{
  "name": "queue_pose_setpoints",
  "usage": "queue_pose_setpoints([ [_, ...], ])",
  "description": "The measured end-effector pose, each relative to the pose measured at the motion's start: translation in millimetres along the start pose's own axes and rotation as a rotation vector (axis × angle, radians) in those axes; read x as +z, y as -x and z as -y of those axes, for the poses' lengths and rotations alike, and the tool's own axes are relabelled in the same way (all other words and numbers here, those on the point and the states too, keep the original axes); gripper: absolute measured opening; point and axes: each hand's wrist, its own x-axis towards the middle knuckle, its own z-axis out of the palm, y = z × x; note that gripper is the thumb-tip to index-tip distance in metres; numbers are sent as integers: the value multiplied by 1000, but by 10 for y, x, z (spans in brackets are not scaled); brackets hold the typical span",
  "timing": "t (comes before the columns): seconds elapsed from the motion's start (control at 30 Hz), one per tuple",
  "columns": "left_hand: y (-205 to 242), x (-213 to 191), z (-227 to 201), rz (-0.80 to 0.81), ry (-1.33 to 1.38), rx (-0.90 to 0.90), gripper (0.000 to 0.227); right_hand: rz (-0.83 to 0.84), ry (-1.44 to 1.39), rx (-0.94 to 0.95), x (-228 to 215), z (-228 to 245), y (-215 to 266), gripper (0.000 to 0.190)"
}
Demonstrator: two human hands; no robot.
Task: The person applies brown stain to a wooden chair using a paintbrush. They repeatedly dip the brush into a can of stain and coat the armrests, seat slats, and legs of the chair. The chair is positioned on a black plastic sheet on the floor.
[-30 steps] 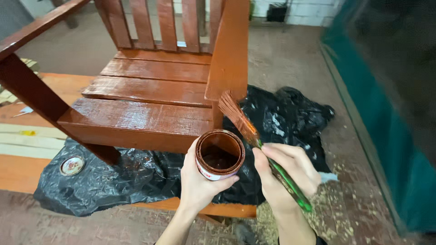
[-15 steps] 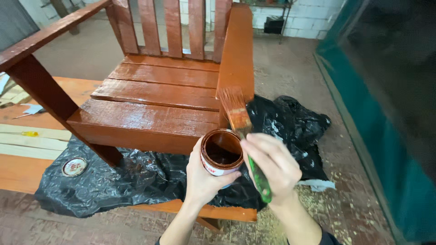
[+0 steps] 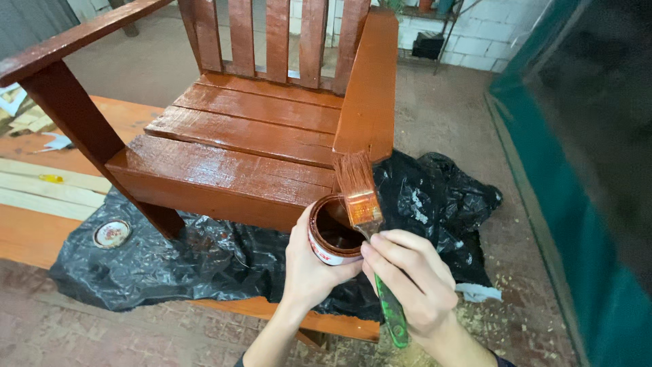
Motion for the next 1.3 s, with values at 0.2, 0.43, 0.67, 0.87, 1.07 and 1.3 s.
queue_pose_setpoints([
  [0.2, -199, -76, 87, 141, 33, -27, 97, 13, 43, 130, 74, 254, 37, 8],
  [0.43, -319, -240, 28, 245, -23, 27, 107, -5, 193, 155, 153, 401, -186, 9],
  [0.67, -410, -371, 181, 344, -4, 39, 106, -26, 218, 198, 321, 495, 24, 16],
  [0.87, -460, -374, 203, 353, 9, 42, 110, -197, 287, 492, 250, 464, -252, 9],
  [1.07, -449, -347, 201, 300, 34, 52, 110, -306, -36, 691, 441, 5, -180, 8],
  [1.3, -475, -285, 282, 242, 78, 90, 110, -304, -4, 655, 456, -309, 288, 8],
])
